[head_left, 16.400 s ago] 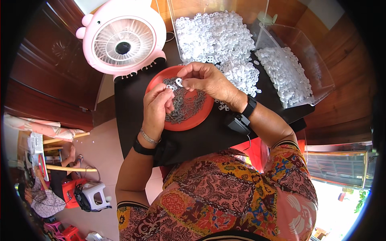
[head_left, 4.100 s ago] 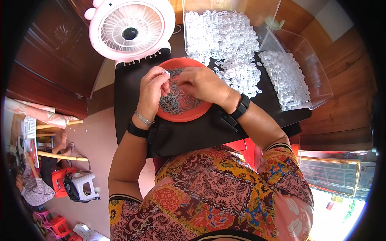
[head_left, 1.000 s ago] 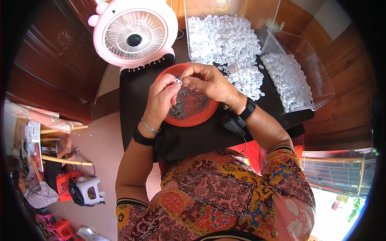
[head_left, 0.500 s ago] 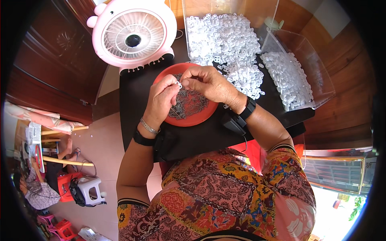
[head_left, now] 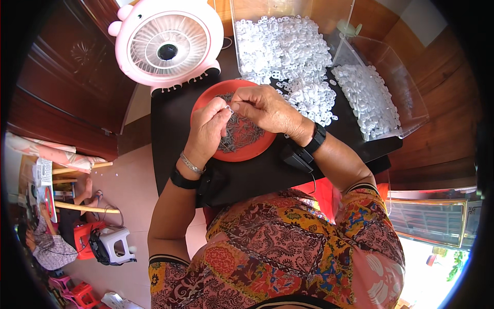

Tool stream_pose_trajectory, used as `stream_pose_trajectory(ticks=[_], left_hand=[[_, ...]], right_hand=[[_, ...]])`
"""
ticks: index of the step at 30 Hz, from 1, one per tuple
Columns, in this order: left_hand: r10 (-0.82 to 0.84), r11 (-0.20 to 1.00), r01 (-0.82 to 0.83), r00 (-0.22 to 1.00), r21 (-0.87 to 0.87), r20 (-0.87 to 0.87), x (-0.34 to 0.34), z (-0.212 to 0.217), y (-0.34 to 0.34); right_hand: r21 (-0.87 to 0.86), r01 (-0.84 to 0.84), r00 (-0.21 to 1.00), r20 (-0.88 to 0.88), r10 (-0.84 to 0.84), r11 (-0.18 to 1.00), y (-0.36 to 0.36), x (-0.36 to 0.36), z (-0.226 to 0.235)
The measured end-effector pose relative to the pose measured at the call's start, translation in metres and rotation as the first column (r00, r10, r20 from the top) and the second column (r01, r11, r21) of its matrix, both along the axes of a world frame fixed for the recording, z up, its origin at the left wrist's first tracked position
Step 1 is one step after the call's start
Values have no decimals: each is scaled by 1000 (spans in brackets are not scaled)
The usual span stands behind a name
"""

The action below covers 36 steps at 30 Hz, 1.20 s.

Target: Manually assembling small white plastic housings by inserting tiny metal components into them at a workstation.

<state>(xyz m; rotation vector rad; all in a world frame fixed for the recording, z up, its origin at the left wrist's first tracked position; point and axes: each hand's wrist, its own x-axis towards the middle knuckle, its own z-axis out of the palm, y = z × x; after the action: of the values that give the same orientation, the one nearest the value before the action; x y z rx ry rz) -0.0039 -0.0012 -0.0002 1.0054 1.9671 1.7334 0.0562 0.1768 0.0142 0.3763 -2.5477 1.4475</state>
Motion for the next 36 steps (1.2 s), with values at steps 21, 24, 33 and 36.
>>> stream_pose_trajectory(ticks=[21, 24, 33, 36], left_hand=[[2, 999, 9, 969, -43, 245, -5, -1, 0], [-11, 998, 24, 971, -53, 239, -4, 0, 1], [-43, 999, 38, 963, 24, 265, -3, -3, 0], [-46, 999, 44, 966, 14, 253, -1, 0, 1]], right_hand=[[-131, -107, 979, 159, 127, 986, 27, -7, 14], [-91, -117, 988, 94, 125, 989, 17, -7, 6], [8, 8, 1000, -29, -8, 1000, 1, -8, -11], [0, 26, 1000, -13, -26, 1000, 0, -6, -9]])
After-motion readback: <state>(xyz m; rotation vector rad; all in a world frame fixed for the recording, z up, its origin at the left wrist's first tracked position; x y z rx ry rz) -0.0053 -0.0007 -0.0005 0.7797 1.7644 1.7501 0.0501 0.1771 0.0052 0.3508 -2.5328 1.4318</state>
